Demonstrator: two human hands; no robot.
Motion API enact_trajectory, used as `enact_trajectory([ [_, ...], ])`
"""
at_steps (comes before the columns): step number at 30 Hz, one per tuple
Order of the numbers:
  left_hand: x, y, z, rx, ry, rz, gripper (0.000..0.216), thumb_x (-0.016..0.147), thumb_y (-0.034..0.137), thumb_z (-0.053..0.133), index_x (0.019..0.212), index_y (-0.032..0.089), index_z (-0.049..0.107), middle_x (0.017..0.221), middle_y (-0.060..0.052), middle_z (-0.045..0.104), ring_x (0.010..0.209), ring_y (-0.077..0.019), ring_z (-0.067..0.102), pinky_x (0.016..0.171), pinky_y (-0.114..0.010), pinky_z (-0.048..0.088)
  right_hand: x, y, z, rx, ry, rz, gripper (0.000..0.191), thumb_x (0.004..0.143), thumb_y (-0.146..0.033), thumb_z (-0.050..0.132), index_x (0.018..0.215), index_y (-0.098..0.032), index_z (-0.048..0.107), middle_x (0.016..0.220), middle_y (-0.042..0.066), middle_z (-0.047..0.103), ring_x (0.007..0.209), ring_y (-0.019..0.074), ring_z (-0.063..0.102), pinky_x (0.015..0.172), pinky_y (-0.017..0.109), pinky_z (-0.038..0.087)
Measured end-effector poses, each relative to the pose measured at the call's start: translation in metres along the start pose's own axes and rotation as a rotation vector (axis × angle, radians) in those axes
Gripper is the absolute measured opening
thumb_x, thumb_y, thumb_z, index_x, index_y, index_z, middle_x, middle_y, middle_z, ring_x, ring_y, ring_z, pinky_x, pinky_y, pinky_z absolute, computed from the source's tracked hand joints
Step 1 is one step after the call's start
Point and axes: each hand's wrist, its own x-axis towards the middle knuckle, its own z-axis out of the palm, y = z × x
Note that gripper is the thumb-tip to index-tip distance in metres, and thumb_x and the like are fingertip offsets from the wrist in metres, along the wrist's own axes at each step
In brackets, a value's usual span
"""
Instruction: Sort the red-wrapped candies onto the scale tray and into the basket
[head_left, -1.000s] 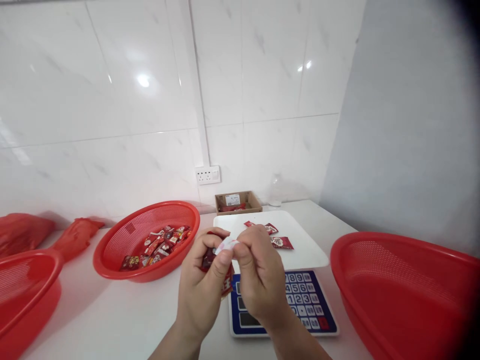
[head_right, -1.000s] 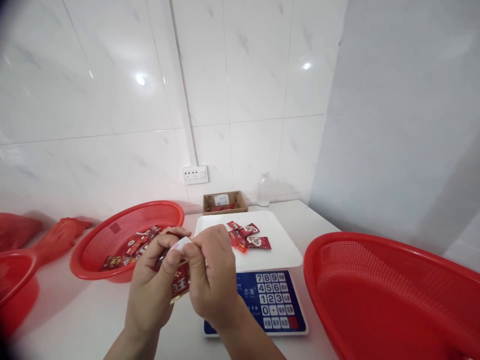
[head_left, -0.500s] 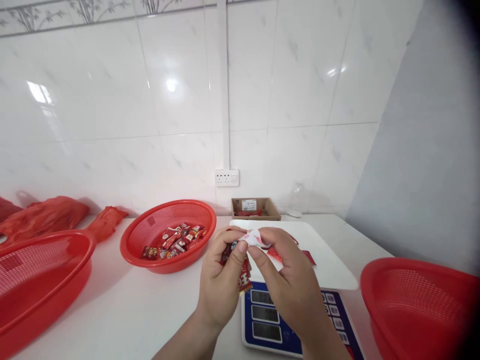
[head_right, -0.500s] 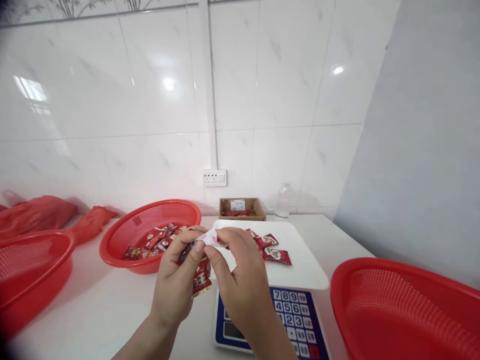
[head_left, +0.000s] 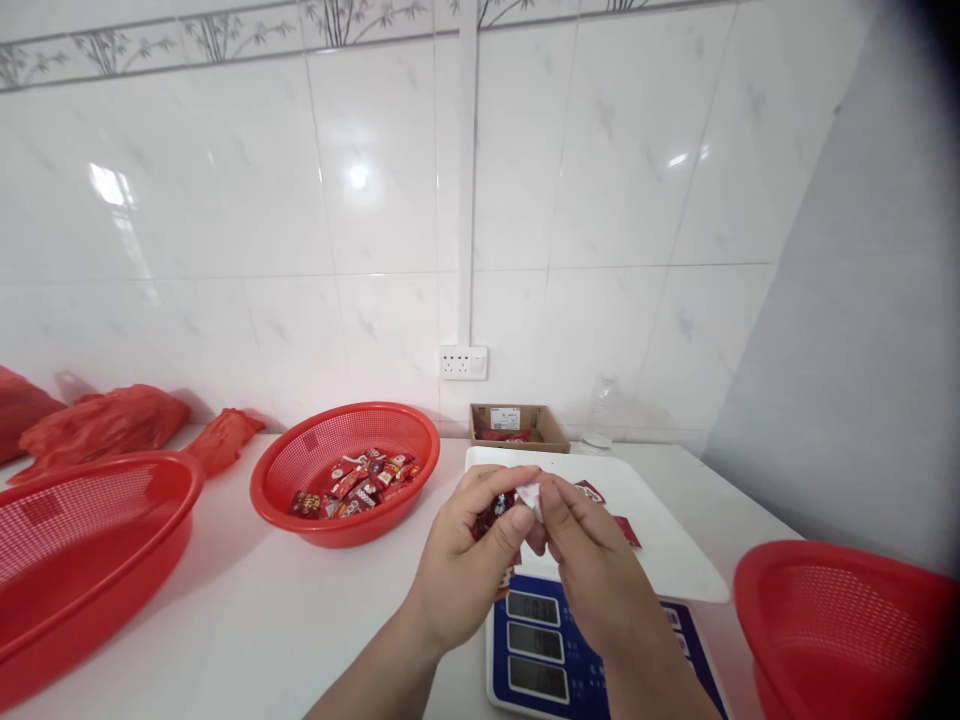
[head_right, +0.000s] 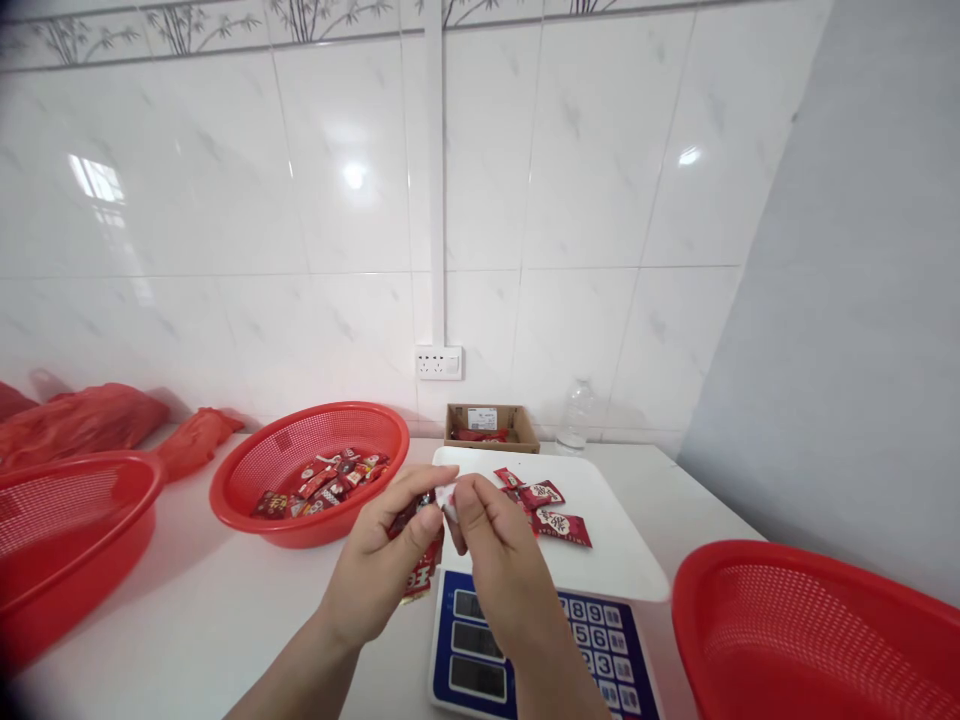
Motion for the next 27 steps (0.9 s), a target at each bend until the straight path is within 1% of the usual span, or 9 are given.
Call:
enact_trajectory([
  [2,0.002,-0.002,-0.001,-0.019,-0.030,-0.009,0.024,0.081,0.031,0.057,0.102,0.021,0.064,0.093,-0.006,0.053,0.061,-0.0107,0.058,0.051,-0.023,0.046,0.002,0.004,-0.002,0.104,-0.027,0.060,0.042,0.087,-0.051,0.041,0.059,-0.020,0.040,0.054,-0.004,0.037,0.054,0.0108,0.036,0.050,0.024,0.033],
  [4,0.005,-0.004,-0.001,-0.011,-0.015,-0.022,0.020,0.081,0.030,0.056,0.096,0.020,0.064,0.092,-0.005,0.052,0.059,-0.0094,0.057,0.051,-0.023,0.045,0.003,0.005,-0.004,0.129,-0.056,0.112,0.042,0.085,-0.053,0.042,0.060,-0.020,0.041,0.054,-0.004,0.037,0.054,0.0108,0.035,0.050,0.024,0.032],
  [7,0.007,-0.009,-0.003,0.056,0.056,-0.043,0.017,0.083,0.032,0.054,0.082,0.017,0.062,0.090,-0.004,0.053,0.061,-0.0084,0.054,0.052,-0.022,0.044,0.004,0.002,-0.006,0.053,-0.100,0.157,0.042,0.084,-0.055,0.042,0.063,-0.019,0.046,0.057,-0.002,0.043,0.056,0.0118,0.040,0.050,0.024,0.035],
  [10,0.009,-0.013,-0.004,0.109,0.135,-0.030,0.021,0.083,0.035,0.053,0.073,0.017,0.056,0.084,-0.002,0.053,0.065,-0.0091,0.052,0.055,-0.020,0.042,0.005,-0.002,-0.006,-0.063,-0.138,0.165,0.040,0.082,-0.058,0.042,0.074,-0.020,0.051,0.066,0.000,0.051,0.059,0.0132,0.046,0.051,0.025,0.039],
  [13,0.008,-0.016,-0.004,0.150,0.181,-0.012,0.022,0.083,0.035,0.052,0.070,0.017,0.052,0.080,0.000,0.051,0.064,-0.0082,0.048,0.056,-0.019,0.041,0.005,-0.004,-0.003,-0.271,-0.067,0.120,0.035,0.082,-0.054,0.044,0.075,-0.020,0.052,0.066,0.000,0.053,0.059,0.0132,0.047,0.052,0.025,0.039],
  [16,0.007,-0.018,-0.004,0.104,0.137,-0.041,0.023,0.085,0.036,0.049,0.072,0.017,0.049,0.076,0.001,0.047,0.059,-0.0069,0.046,0.053,-0.019,0.039,0.004,-0.002,-0.001,-0.381,0.001,0.048,0.037,0.084,-0.051,0.042,0.064,-0.020,0.049,0.059,-0.001,0.052,0.059,0.0132,0.047,0.054,0.025,0.037],
  [19,0.007,-0.018,-0.005,0.036,0.108,-0.081,0.024,0.085,0.039,0.049,0.073,0.018,0.048,0.073,0.002,0.045,0.057,-0.0071,0.046,0.052,-0.020,0.038,0.004,0.002,-0.001,-0.330,0.025,0.077,0.038,0.081,-0.052,0.047,0.061,-0.020,0.050,0.056,-0.002,0.050,0.054,0.0118,0.043,0.050,0.024,0.035],
  [22,0.007,-0.018,-0.005,-0.042,0.114,-0.101,0.025,0.084,0.040,0.050,0.073,0.018,0.048,0.072,0.002,0.046,0.061,-0.0085,0.047,0.057,-0.021,0.040,0.006,0.006,0.000,-0.195,0.042,0.143,0.038,0.075,-0.055,0.056,0.061,-0.019,0.051,0.053,-0.003,0.048,0.050,0.0099,0.038,0.046,0.023,0.032],
  [27,0.009,-0.017,-0.004,-0.155,0.137,-0.130,0.025,0.081,0.041,0.054,0.073,0.018,0.049,0.070,0.002,0.049,0.061,-0.0088,0.048,0.058,-0.021,0.040,0.008,0.013,0.002,0.040,0.033,0.177,0.040,0.079,-0.058,0.049,0.066,-0.020,0.049,0.059,-0.001,0.051,0.051,0.0099,0.040,0.044,0.021,0.031],
])
